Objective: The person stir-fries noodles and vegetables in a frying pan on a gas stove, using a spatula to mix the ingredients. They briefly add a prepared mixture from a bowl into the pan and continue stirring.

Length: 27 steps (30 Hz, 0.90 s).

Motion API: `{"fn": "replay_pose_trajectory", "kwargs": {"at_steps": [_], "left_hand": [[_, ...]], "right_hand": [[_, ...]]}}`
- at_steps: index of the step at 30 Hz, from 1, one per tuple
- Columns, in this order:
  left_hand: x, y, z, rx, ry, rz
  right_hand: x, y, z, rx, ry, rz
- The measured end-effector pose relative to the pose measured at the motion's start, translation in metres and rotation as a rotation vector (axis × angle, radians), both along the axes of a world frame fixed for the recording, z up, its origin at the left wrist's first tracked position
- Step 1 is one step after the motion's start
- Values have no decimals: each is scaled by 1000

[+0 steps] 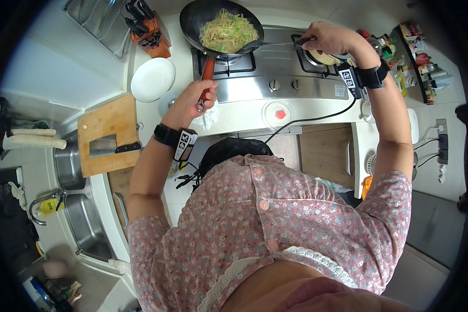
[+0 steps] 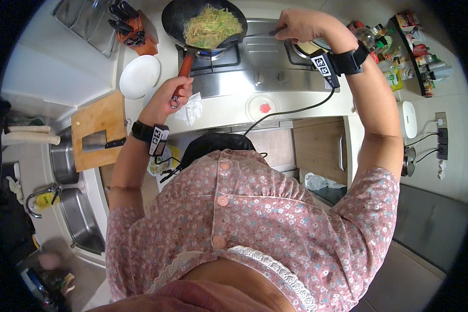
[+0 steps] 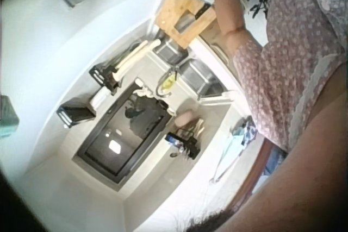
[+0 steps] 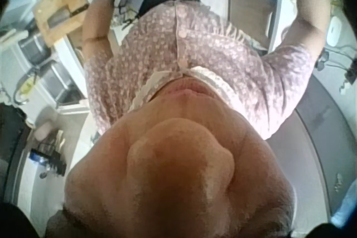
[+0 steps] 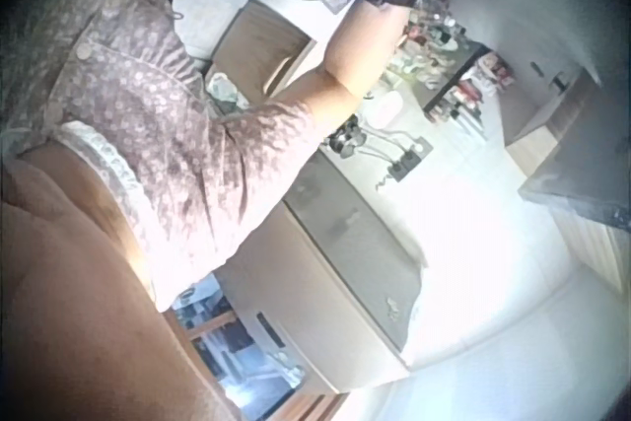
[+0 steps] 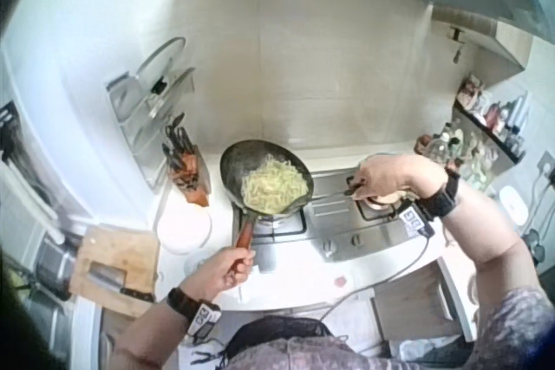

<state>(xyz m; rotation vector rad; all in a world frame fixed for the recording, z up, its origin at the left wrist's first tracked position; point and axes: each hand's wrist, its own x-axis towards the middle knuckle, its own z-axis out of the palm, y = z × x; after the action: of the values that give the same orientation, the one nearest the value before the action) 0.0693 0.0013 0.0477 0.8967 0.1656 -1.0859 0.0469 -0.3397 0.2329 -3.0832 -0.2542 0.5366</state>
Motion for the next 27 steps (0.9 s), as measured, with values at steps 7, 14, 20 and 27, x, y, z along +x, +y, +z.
{"fn": "replay_pose_trajectory", "kwargs": {"at_steps": [7, 14, 20, 27], "left_hand": [[-18, 4, 4, 36, -29, -11], [-28, 16, 7, 69, -56, 2], [-35, 20, 2, 55, -10, -2], [-36, 20, 3, 50, -41, 2]], "right_hand": [[21, 19, -38, -199, -58, 90], [54, 16, -84, -68, -190, 53], [39, 6, -40, 28, -229, 176], [18, -3, -2, -215, -110, 224]]}}
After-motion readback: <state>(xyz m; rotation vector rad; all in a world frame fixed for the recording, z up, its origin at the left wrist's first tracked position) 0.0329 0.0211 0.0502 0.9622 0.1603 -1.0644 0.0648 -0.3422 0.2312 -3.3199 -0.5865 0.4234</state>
